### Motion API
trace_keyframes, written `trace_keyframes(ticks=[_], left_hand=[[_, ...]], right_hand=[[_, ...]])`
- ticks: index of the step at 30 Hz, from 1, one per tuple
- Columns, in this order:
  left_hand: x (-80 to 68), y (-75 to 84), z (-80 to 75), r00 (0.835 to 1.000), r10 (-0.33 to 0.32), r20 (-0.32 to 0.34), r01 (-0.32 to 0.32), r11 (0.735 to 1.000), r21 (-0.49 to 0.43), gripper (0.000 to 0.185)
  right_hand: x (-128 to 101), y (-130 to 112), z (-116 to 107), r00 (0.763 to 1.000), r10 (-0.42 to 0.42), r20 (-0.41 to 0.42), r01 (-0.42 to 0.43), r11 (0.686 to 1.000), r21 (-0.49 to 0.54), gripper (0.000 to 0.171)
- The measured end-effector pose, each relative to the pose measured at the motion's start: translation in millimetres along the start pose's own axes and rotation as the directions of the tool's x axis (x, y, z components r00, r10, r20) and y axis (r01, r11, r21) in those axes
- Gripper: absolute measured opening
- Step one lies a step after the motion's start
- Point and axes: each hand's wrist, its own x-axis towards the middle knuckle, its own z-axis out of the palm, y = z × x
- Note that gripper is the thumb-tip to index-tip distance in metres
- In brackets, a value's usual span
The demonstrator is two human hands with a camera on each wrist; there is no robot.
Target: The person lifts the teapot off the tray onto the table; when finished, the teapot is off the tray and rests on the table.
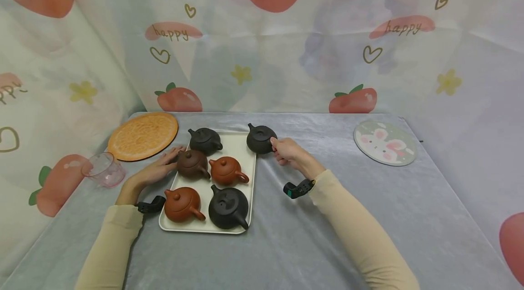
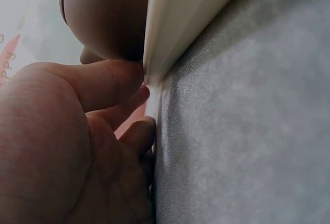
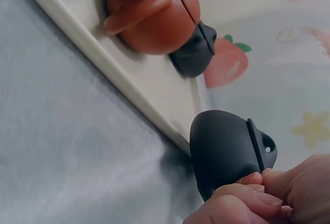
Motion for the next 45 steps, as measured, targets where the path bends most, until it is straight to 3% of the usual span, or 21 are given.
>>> trace_keyframes(ticks=[11, 27, 39, 45], left_hand=[[-1.6, -4.3, -1.0, 0.999, -0.045, 0.017, 0.045, 0.999, -0.005, 0.058], [-2.4, -11.2, -1.6, 0.998, -0.054, 0.033, 0.055, 0.998, -0.027, 0.056], [-0.7, -6.0, -2.4, 0.997, -0.073, 0.026, 0.073, 0.997, -0.021, 0.058], [2.7, -4.0, -2.9, 0.998, -0.049, 0.026, 0.049, 0.999, -0.01, 0.055]], right_hand=[[0.2, 7.3, -15.3, 0.998, 0.044, -0.033, -0.044, 0.999, 0.012, 0.04], [3.9, 21.5, -26.7, 0.997, 0.055, -0.062, -0.054, 0.998, 0.031, 0.04], [4.6, 22.0, -33.4, 0.997, 0.045, -0.061, -0.04, 0.996, 0.077, 0.039], [7.4, 21.0, -39.4, 0.997, 0.049, -0.059, -0.044, 0.996, 0.08, 0.039]])
